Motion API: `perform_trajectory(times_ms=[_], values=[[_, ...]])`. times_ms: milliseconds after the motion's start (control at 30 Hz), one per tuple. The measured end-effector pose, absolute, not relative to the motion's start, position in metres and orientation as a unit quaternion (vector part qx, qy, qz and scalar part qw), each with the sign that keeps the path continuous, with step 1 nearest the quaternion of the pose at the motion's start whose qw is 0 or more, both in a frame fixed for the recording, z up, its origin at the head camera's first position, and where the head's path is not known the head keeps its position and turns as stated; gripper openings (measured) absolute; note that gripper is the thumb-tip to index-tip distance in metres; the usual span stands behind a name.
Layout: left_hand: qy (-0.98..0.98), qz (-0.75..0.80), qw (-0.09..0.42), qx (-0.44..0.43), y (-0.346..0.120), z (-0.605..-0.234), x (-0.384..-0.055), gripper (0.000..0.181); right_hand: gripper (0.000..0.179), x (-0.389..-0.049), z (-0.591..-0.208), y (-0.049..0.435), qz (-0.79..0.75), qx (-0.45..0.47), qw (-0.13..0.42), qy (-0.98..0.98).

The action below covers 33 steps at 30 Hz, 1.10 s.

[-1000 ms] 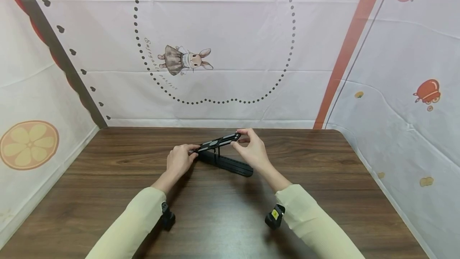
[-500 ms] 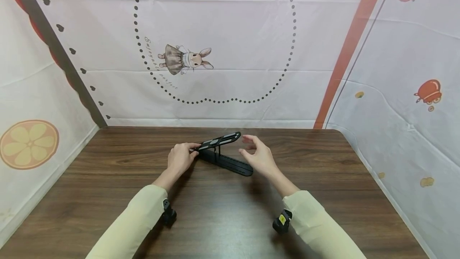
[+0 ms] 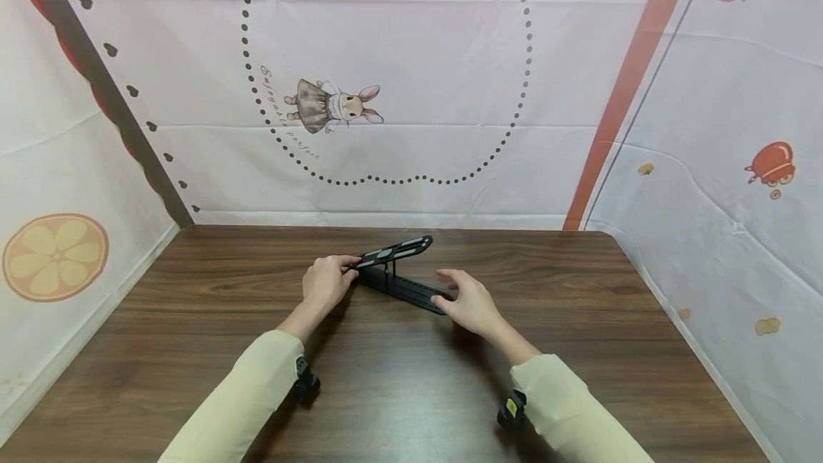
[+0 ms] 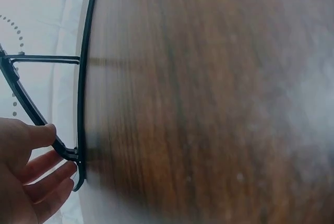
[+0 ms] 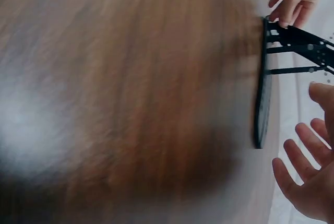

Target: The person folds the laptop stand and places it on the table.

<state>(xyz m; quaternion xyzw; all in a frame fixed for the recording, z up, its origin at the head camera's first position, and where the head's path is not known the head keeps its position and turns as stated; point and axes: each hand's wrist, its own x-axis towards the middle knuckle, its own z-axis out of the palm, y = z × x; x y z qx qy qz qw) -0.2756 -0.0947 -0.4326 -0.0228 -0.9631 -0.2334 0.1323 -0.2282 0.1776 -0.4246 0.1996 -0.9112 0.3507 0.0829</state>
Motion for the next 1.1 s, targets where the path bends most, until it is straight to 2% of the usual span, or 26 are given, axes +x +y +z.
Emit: perform_trajectory(times_ms=[300, 700, 1100], values=[[-0.963, -0.232, 0.135, -0.009, -0.091, -0.431, -0.274, 0.026, 0.051, -0.227, -0.437, 0.182, 0.285, 0.218, 0.076, -0.93], [-0.959, -0.246, 0.138, -0.012, -0.091, -0.431, -0.275, 0.025, 0.043, -0.227, -0.44, 0.179, 0.223, 0.193, 0.09, -0.951], [-0.959, -0.248, 0.132, -0.011, -0.092, -0.431, -0.277, 0.024, 0.04, -0.225, -0.443, 0.177, 0.24, 0.185, 0.069, -0.95]])
